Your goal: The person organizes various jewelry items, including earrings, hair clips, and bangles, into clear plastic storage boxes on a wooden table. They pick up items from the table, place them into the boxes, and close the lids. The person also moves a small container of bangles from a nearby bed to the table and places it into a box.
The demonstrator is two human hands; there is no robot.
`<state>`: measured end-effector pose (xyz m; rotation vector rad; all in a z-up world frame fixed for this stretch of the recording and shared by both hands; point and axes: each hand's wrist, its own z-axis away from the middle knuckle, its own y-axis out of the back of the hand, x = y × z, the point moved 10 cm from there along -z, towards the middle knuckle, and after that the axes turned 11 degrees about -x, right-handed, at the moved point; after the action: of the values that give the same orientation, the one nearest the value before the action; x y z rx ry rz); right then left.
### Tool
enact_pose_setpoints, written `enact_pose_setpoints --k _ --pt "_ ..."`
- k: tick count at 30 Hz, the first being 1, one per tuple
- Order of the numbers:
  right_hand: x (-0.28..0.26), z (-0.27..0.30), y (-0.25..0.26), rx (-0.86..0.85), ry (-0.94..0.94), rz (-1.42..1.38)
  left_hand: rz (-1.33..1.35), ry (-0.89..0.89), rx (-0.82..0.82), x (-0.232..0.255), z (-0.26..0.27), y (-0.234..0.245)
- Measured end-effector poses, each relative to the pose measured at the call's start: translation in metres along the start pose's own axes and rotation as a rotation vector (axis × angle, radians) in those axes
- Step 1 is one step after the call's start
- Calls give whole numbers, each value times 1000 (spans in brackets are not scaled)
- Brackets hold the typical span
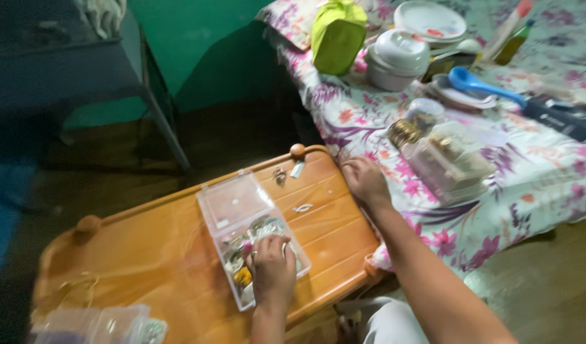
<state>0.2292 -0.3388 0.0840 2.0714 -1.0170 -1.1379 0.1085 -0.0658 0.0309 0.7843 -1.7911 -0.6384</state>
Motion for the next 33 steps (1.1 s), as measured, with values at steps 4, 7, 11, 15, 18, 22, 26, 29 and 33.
enact_pose_setpoints --k 4,7,11,15,18,22,26,29,33 --pt "87 -2 20 68 -65 178 27 26 -61 10 -7 -19" --pt "120 -4 25 124 -135 222 58 43 -102 8 -11 -27" --pt "131 -18 29 183 -335 114 50 36 -96 8 -17 -32" --pt "169 -21 19 223 -647 -6 92 8 -32 8 -19 -22" --pt "187 -44 17 358 -498 119 52 -8 32 5 -17 -6" --pt "230 -47 12 257 -686 -143 28 8 177 -9 -14 23" --pt "183 -38 9 326 -561 -792 88 192 354 -56 -9 56" --pt "107 -39 14 234 -285 -874 149 300 404 -92 -3 62" --pt "5 4 -64 -83 -331 -1357 451 427 393 -131 5 39"
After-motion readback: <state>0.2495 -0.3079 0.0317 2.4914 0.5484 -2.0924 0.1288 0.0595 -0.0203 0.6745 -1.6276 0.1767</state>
